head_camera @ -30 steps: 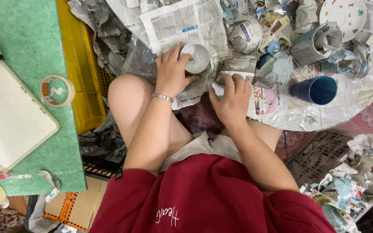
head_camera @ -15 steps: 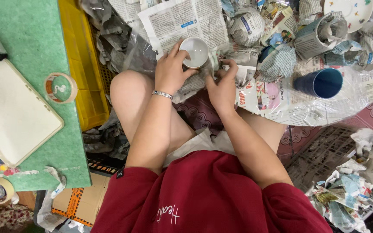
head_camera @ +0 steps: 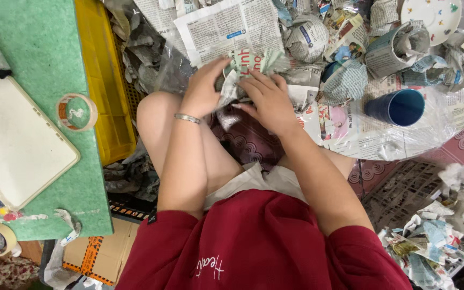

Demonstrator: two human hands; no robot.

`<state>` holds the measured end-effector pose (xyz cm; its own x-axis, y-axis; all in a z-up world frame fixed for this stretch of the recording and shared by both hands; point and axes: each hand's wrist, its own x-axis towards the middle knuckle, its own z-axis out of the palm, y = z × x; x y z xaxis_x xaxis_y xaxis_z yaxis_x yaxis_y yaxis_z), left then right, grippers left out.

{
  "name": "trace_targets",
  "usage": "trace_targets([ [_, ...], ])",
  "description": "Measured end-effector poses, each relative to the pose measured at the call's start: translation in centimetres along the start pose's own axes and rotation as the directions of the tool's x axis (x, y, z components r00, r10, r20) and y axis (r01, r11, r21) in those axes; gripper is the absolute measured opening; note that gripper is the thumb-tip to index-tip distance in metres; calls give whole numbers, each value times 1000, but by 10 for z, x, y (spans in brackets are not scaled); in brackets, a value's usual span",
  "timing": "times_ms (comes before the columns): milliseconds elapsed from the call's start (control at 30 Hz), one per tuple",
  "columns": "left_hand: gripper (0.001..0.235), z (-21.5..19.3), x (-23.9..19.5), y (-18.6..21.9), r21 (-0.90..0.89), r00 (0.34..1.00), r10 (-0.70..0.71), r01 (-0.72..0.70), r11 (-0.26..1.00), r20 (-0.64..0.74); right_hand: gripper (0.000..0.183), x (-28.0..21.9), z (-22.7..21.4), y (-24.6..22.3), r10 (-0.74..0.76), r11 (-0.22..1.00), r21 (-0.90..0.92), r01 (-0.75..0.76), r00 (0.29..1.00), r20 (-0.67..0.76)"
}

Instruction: The person sits cross-legged on the floor and repeatedly wraps small cups with newspaper. They pick up a cup, fold a sheet of newspaper around it, tuck the edges, and place the wrapped cup into a nearby pile. The process is repeated with multiple cups throughout the clip.

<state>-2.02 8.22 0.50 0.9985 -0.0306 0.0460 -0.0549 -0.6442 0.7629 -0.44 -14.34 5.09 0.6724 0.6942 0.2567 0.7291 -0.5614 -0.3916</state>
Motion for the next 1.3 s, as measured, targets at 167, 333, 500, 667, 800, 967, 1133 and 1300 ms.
trace_targets([
  [167, 60, -11, 8, -13, -151, 879, -290, 250, 956, -378, 40, 6, 14, 14, -61, 998, -14, 61, 998, 22],
  [333, 75, 2, 16, -41, -268, 723, -471, 387, 882, -505, 21, 8, 26, 23, -62, 998, 6, 62, 997, -47],
  [500, 33, 12, 16, -57, -331, 707, -499, 377, 865, -500, 26, -2, 19, 21, -62, 996, 65, 64, 997, -36],
  [667, 15, 14, 18, -38, -558, 809, -317, -15, 830, -494, 30, -2, 16, 15, -18, 998, 53, 18, 1000, -14],
  [800, 15, 9, 2, -4, -532, 978, -110, -1, 847, -177, 27, -2, 21, 18, 15, 998, 60, -17, 999, 29],
  [967, 20, -4, -6, 36, 39, 979, 197, -195, 980, -50, 25, 0, 21, 21, -52, 996, 73, 55, 998, -44],
  [1133, 59, -4, -2, 51, 303, 989, 149, -147, 942, 17, 51, -9, 16, 8, -42, 995, -94, 27, 987, -154],
  [1300, 64, -10, 0, 54, 87, 988, 151, -151, 985, 4, 64, -4, 19, 6, 10, 975, -220, -15, 1000, -23],
])
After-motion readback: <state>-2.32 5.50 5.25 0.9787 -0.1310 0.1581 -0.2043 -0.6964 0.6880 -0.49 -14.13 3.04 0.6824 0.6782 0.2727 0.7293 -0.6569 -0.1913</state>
